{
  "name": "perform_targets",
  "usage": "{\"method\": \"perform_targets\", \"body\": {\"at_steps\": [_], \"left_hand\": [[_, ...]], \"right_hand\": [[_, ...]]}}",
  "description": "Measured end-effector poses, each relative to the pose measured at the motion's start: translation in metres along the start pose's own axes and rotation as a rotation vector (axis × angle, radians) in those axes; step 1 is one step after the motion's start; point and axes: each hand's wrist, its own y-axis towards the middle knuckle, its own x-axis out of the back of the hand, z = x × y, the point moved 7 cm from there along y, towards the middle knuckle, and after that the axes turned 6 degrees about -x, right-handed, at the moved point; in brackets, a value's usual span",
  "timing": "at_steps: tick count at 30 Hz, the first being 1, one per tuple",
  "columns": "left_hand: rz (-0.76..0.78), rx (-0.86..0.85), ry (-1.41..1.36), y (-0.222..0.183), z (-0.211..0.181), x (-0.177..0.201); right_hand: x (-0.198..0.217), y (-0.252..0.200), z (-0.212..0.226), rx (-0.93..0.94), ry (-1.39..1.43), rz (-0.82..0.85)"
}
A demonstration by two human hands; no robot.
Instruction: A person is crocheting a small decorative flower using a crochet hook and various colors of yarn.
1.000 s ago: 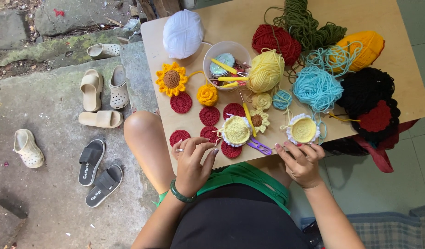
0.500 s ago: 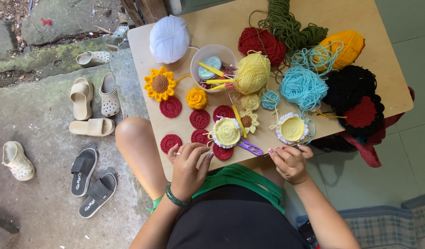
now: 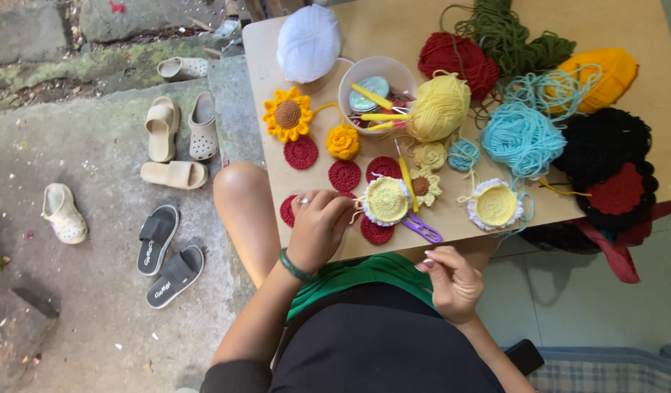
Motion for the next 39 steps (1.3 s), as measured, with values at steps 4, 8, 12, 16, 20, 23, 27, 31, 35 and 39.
{"method": "perform_targets", "body": {"at_steps": [4,8,12,16,20,23,27,31,35,39], "left_hand": [[0.090,-0.033,-0.006,0.019,-0.010,-0.014],[0.206,0.032,-0.012,0.020,-0.008,-0.049],[0.077,-0.057,0.006,0.029,-0.023,-0.033],[0.072,-0.164,0.141,0.011,-0.021,-0.047],[0.110,-0.204,0.214,0.015,-0.029,-0.023],[0.148,-0.182,0.261,0.010,-0.019,-0.019],[0.193,-0.115,0.231,0.010,-0.010,-0.008],[0.167,-0.014,-0.016,0.017,-0.011,-0.005],[0.178,0.216,-0.639,0.019,-0.008,-0.029],[0.254,0.469,-1.072,0.012,-0.006,-0.059]], "right_hand": [[-0.026,-0.002,0.003,-0.144,0.245,0.307],[-0.026,0.009,-0.002,-0.299,0.355,0.185],[-0.028,0.028,-0.006,-0.370,0.197,0.063],[-0.032,0.028,-0.016,-0.487,0.296,0.088],[-0.034,0.025,-0.032,-0.633,0.422,0.088],[-0.036,0.021,-0.045,-0.737,0.504,0.070],[-0.043,0.020,-0.050,-0.745,0.483,0.048],[-0.043,0.017,-0.054,-0.711,0.419,0.027],[-0.040,0.024,-0.051,-0.561,0.225,0.044],[-0.041,0.037,-0.027,-0.490,0.139,0.039]]}}
